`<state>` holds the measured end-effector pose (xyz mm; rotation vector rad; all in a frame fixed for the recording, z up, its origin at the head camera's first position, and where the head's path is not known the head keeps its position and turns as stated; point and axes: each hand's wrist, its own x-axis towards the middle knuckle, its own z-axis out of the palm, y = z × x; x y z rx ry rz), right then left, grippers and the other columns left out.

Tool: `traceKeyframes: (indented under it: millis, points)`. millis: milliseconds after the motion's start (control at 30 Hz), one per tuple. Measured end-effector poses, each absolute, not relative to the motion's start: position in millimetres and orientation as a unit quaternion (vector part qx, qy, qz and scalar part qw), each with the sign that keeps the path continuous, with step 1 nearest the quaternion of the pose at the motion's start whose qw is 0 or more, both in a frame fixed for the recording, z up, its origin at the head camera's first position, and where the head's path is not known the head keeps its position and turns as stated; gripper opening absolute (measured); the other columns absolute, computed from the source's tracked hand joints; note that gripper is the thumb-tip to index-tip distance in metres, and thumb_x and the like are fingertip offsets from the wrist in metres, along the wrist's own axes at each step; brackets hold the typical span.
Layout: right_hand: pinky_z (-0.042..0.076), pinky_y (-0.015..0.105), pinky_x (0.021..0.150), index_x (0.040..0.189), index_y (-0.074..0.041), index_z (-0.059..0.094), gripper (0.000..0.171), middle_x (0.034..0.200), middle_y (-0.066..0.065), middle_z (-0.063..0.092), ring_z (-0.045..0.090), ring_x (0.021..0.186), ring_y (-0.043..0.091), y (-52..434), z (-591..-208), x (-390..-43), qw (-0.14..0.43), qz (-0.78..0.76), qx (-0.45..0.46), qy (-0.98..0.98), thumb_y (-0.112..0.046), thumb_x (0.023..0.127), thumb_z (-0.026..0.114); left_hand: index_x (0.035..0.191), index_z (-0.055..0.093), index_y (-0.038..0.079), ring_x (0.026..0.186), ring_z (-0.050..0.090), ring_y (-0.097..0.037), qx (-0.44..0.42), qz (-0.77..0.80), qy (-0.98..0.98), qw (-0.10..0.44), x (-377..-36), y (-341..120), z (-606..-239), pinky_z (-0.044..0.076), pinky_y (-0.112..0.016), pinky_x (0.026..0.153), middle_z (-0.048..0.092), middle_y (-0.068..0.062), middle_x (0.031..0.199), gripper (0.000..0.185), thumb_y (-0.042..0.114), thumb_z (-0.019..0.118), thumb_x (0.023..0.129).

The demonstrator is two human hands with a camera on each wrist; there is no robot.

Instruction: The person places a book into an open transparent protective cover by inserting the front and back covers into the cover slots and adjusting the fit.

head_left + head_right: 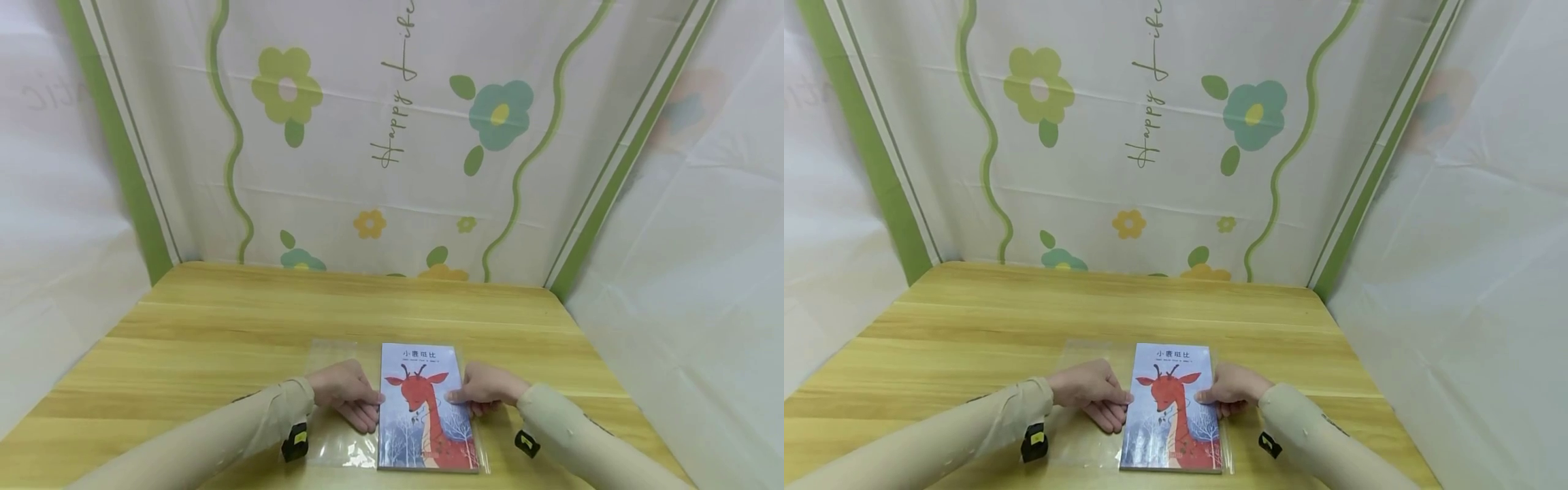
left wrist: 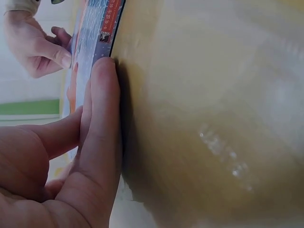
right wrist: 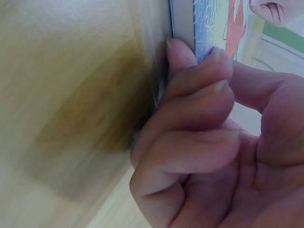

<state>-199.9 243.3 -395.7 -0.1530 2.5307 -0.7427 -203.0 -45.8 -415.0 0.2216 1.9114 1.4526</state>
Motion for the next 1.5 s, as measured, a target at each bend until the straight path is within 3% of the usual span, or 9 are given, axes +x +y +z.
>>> traceKeyframes:
  millis: [400,567,700,833,967,1067,1233,1367,1500]
  points:
    - [0.029,0.018,0.041,0.059,-0.003,0.063,0.045,0.047,0.0,0.052,0.037,0.041,0.007,248,-405,-201,0.221,-0.295,-0.041,0.929,-0.037,0.088,0.073,0.081,0.068,-0.011,0.066,0.071,-0.03,0.132,0.547,0.75,0.349,-198,-46,-416,0.06,-0.036,0.062,0.068,-0.024,0.075,0.028,0.01,0.059,0.098]
    - [0.029,0.018,0.041,0.06,-0.005,0.063,0.042,0.048,-0.001,0.052,0.037,0.042,0.007,252,-401,-203,0.213,-0.287,-0.054,0.932,-0.033,0.089,0.073,0.087,0.067,-0.01,0.072,0.071,-0.032,0.175,0.516,0.764,0.346,-194,-47,-404,0.06,-0.038,0.066,0.069,-0.021,0.078,0.032,0.019,0.059,0.1]
    - [0.023,0.019,0.04,0.06,-0.002,0.063,0.041,0.047,0.0,0.049,0.031,0.041,0.007,259,-392,-206,0.214,-0.292,-0.069,0.93,-0.028,0.091,0.071,0.093,0.066,-0.005,0.076,0.07,-0.031,0.237,0.475,0.778,0.336,-195,-52,-394,0.059,-0.039,0.07,0.069,-0.014,0.082,0.024,0.018,0.061,0.098]
    - [0.022,0.02,0.041,0.062,0.001,0.06,0.041,0.046,-0.001,0.047,0.028,0.041,0.007,263,-386,-208,0.227,-0.333,-0.08,0.912,-0.026,0.092,0.069,0.1,0.067,0.0,0.08,0.069,-0.026,0.319,0.43,0.776,0.334,-200,-62,-383,0.058,-0.037,0.075,0.07,-0.008,0.087,0.018,0.018,0.061,0.098]
    - [0.026,0.021,0.043,0.066,-0.002,0.059,0.036,0.051,0.0,0.05,0.035,0.044,0.008,267,-382,-207,0.246,-0.401,-0.095,0.877,-0.024,0.094,0.067,0.106,0.07,0.006,0.086,0.065,-0.01,0.393,0.367,0.798,0.271,-202,-71,-375,0.054,-0.028,0.079,0.068,0.005,0.092,0.02,0.023,0.064,0.096]
    - [0.032,0.022,0.045,0.071,-0.002,0.06,0.032,0.059,0.003,0.055,0.042,0.049,0.01,269,-380,-205,0.258,-0.46,-0.108,0.842,-0.021,0.096,0.064,0.113,0.068,0.004,0.093,0.062,-0.006,0.414,0.331,0.821,0.211,-201,-77,-371,0.052,-0.027,0.084,0.067,0.005,0.101,0.029,0.027,0.066,0.095]
    - [0.043,0.022,0.052,0.092,0.004,0.069,0.025,0.07,0.006,0.061,0.053,0.058,0.013,270,-378,-204,0.26,-0.549,-0.119,0.786,-0.019,0.097,0.063,0.125,0.059,-0.004,0.114,0.057,-0.025,0.391,0.28,0.864,0.147,-197,-86,-374,0.046,-0.042,0.099,0.061,-0.012,0.123,0.052,0.031,0.072,0.09]
    - [0.05,0.024,0.06,0.106,0.006,0.07,0.028,0.083,0.009,0.067,0.059,0.067,0.015,266,-381,-203,0.269,-0.601,-0.119,0.743,-0.019,0.096,0.065,0.138,0.047,-0.007,0.132,0.041,-0.037,0.358,0.233,0.894,0.134,-192,-91,-384,0.034,-0.051,0.109,0.044,-0.022,0.143,0.079,0.036,0.079,0.081]
    - [0.051,0.026,0.066,0.112,0.008,0.067,0.033,0.094,0.012,0.069,0.062,0.077,0.016,258,-383,-204,0.275,-0.628,-0.115,0.719,-0.021,0.096,0.065,0.146,0.035,-0.009,0.14,0.025,-0.043,0.336,0.208,0.908,0.14,-188,-95,-392,0.025,-0.055,0.112,0.027,-0.028,0.152,0.103,0.042,0.085,0.071]
